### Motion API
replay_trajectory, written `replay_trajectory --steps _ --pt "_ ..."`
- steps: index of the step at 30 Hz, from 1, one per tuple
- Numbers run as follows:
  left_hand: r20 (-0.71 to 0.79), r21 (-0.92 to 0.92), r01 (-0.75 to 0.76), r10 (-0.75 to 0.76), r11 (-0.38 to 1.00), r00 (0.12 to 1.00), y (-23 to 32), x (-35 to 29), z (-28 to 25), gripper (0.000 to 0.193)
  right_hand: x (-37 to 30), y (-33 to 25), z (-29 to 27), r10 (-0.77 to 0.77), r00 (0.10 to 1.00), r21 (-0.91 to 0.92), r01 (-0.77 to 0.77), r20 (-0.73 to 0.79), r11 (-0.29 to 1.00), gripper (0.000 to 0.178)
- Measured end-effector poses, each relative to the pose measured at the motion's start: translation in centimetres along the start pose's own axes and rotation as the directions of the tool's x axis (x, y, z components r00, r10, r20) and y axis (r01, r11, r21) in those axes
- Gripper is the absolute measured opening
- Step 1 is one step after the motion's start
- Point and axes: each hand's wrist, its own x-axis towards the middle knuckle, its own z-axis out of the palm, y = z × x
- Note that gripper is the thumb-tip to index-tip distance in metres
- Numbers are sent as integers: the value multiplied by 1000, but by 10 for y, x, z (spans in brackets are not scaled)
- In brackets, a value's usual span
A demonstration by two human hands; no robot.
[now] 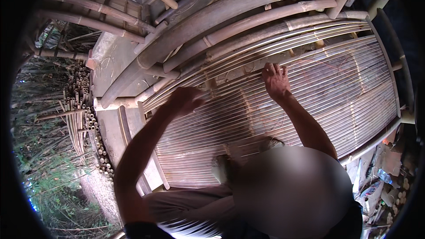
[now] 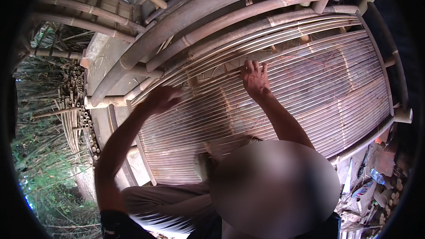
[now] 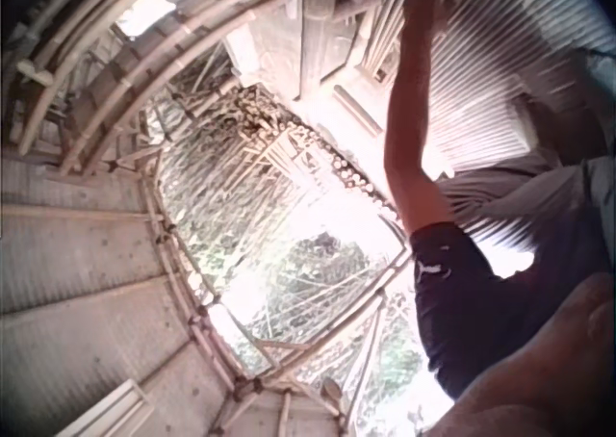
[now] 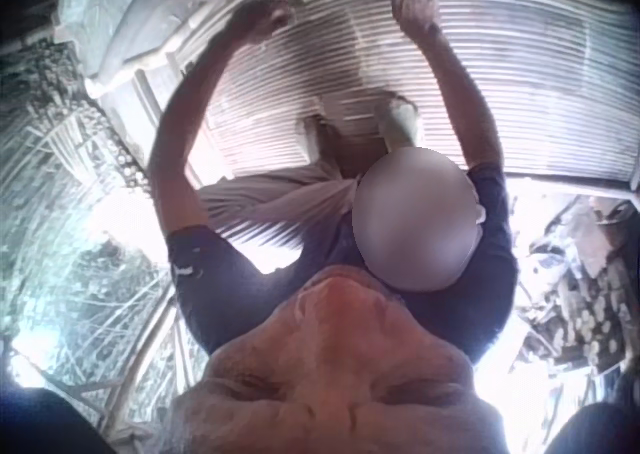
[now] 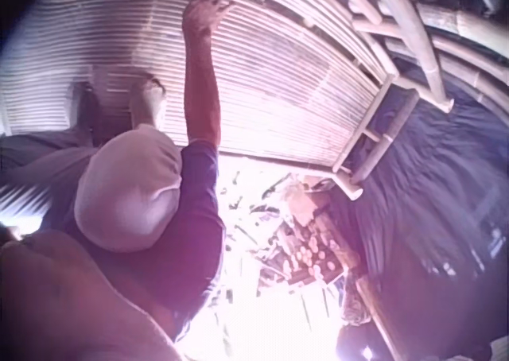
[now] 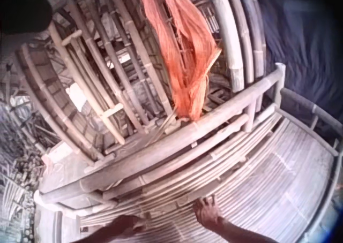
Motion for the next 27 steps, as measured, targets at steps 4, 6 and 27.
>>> replay_trajectory --steps 4,6,27 --pt "-271 -363 62 -169 930 948 10 101 94 41 -12 -28 -98 122 812 177 -266 571 948 32" --pt "-187 -512 150 -279 846 942 21 137 106 42 -39 16 -149 21 912 233 -127 410 964 28" --pt "-207 -860 -48 -263 507 942 -32 203 186 45 98 -30 23 44 661 411 -516 749 751 18"
